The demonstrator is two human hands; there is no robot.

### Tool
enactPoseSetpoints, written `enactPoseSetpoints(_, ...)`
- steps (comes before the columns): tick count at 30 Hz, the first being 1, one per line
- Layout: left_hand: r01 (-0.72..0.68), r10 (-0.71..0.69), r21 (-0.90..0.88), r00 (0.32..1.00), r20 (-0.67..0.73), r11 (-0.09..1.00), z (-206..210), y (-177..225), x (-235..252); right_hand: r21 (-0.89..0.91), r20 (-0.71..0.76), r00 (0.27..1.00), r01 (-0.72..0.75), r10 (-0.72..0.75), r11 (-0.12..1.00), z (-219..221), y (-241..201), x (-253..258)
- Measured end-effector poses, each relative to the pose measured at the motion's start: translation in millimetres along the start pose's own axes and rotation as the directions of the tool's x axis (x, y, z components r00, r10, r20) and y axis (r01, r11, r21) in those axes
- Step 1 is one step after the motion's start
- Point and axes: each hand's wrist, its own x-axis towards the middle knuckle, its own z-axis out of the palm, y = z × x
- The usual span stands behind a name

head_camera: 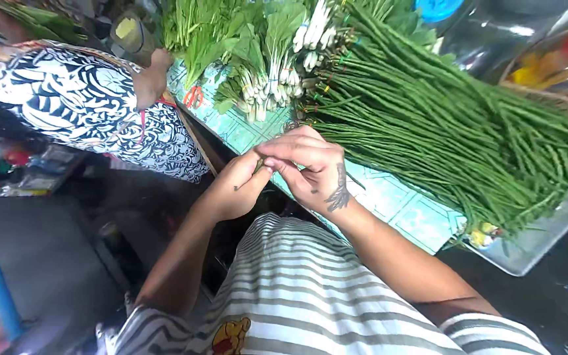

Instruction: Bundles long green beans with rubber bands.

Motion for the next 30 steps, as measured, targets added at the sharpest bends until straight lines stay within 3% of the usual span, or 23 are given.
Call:
enactPoseSetpoints(3, 0.014, -0.012, -0.104, 1.0, 0.019, 0.995, 6, -4, 1, -0.13, 0.137, 0.99, 0.039, -0.021, 0.991, -5, -4, -12)
enactPoseSetpoints(7, 0.014, -0.006, -0.164, 0.999, 0.054, 0.986, 12, -10, 8, -0.176, 0.344, 0.933, -0.048, 0.107, 0.983, -20, -5, -16)
enactPoseSetpoints(11, -0.064, 0.063, 0.018, 0.997, 0.038, 0.998, 21, -1, 19, -0.073, 0.15, 0.986, -0.06, 0.07, 0.996, -27, 2, -10)
enactPoseSetpoints(14, -0.132, 0.13, 0.078, 0.991, 0.027, 0.988, 24, 16, 26, -0.024, 0.115, 0.993, -0.013, 0.016, 1.0, -39, 4, 5)
enactPoseSetpoints(17, -0.132, 0.155, -0.246, 0.985, 0.078, 0.96, 21, 22, 27, -0.02, 0.124, 0.992, 0.014, -0.011, 1.0, -51, 1, 15)
enactPoseSetpoints(20, -0.061, 0.194, -0.544, 0.962, 0.191, 0.837, 15, 19, 26, 0.031, 0.136, 0.991, -0.01, 0.006, 0.999, -65, 0, 19)
enactPoseSetpoints(26, -0.044, 0.075, -0.571, 0.997, 0.031, 0.82, 32, 15, 21, 0.134, 0.104, 0.995, -0.019, 0.005, 0.991, -71, 1, 11)
enactPoseSetpoints(30, -0.03, -0.021, -0.535, 0.996, -0.09, 0.844, 42, 21, 9, 0.222, 0.073, 0.991, -0.125, 0.112, 0.967, -71, -2, -5)
